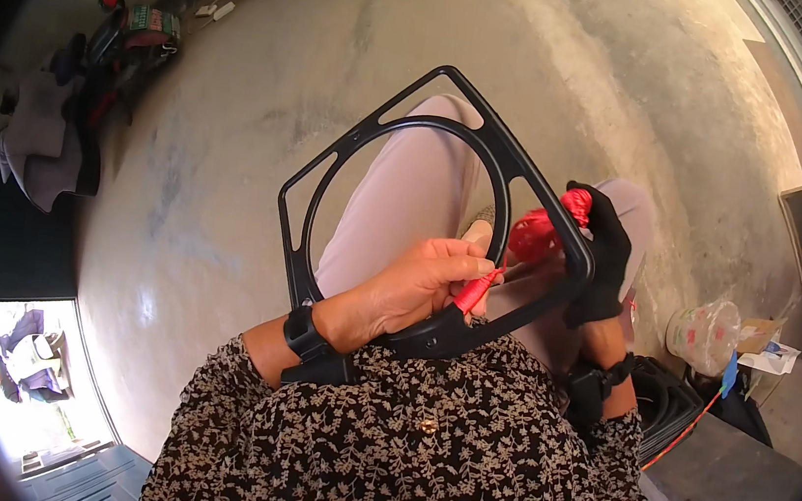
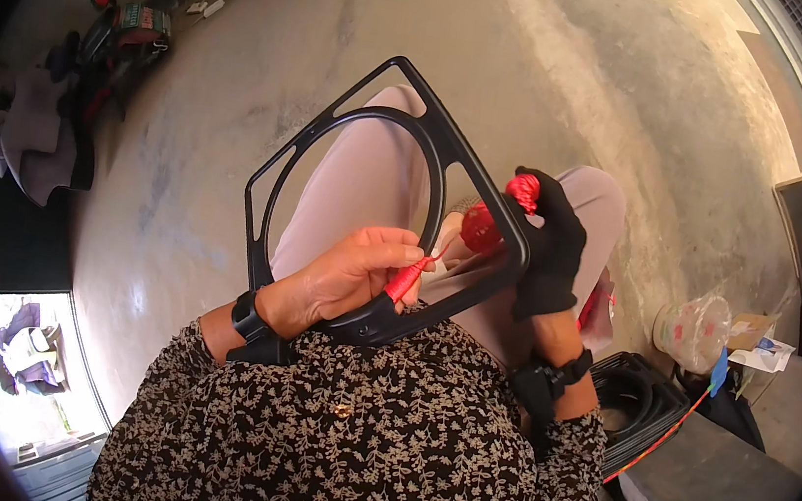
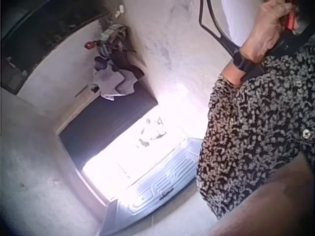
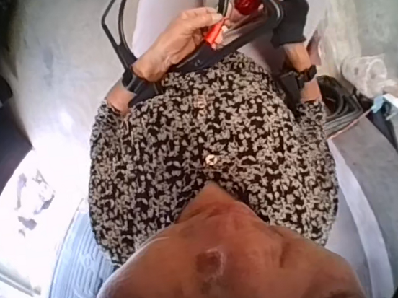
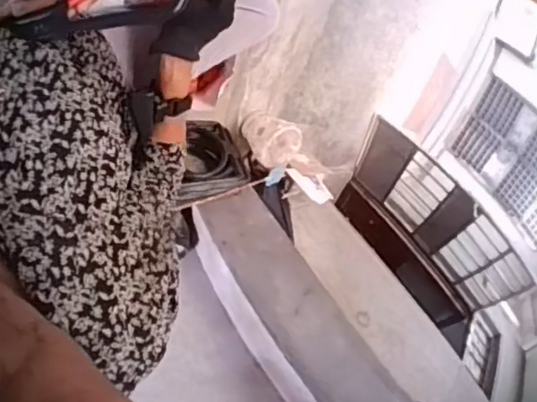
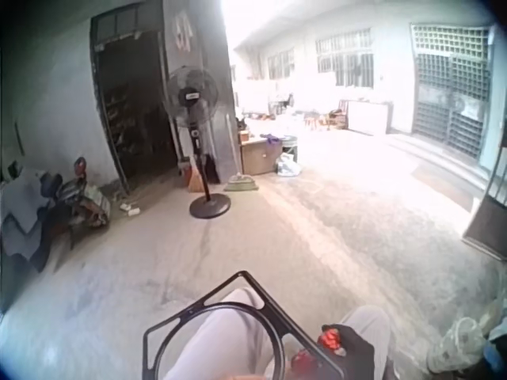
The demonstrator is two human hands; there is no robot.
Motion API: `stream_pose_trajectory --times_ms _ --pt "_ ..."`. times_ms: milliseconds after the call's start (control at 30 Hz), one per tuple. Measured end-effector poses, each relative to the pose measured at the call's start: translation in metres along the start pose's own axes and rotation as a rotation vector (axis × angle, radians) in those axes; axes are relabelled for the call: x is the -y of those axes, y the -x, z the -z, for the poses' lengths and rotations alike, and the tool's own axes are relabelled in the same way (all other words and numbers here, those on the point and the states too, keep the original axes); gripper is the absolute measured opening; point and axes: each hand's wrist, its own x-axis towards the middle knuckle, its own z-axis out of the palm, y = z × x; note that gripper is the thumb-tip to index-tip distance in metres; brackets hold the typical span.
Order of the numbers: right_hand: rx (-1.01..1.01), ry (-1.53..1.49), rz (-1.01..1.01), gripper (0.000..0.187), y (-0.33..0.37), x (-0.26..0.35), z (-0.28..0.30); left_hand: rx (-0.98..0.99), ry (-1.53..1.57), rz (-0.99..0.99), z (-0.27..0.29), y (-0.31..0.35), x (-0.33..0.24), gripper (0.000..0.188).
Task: The recorder is winding a red ribbon around a circular part of a black plastic frame.
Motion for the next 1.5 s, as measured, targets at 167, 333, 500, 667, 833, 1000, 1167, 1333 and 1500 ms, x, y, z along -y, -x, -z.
stream_pose_trajectory --times_ms 167,333,500,667,833,1000,1167,1333,1500 --pt "0.314 -0.479 -0.138 0.043 0.004 0.018 -0.053 0.022 0.023 0.06 -0.001 -0.001 0.004 0.024" --pt "0.471 -0.918 -0.473 0.045 0.016 0.034 -0.061 -0.083 0.267 -0.013 0.008 -0.001 0.02 0.026" --pt "0.656 -1.437 -0.45 0.052 0.023 0.018 -0.054 -0.081 0.072 -0.131 0.011 -0.01 0.023 0.035" --pt "0.624 -1.114 -0.513 0.066 0.018 0.019 -0.049 -0.108 -0.037 -0.156 0.008 -0.009 0.021 0.028" --pt "0.488 -1.016 -0.52 0.029 0.032 0.045 -0.039 -0.015 -0.064 -0.061 0.006 -0.009 0.019 0.015" --pt "0.46 -1.095 -0.516 0.023 0.043 0.026 -0.027 -0.028 -0.072 -0.131 0.016 -0.013 0.028 0.015" --pt "0.311 -1.369 -0.379 0.022 0.042 -0.015 0.027 0.004 -0.169 -0.057 0.009 -0.01 0.015 0.022" --pt "0.304 -1.512 -0.368 0.028 0.037 -0.018 0.085 0.009 -0.114 -0.057 0.005 -0.004 0.01 0.022" --pt "0.369 -1.261 -0.473 0.028 0.072 -0.014 0.072 0.024 -0.005 -0.031 0.002 -0.008 0.012 0.018"
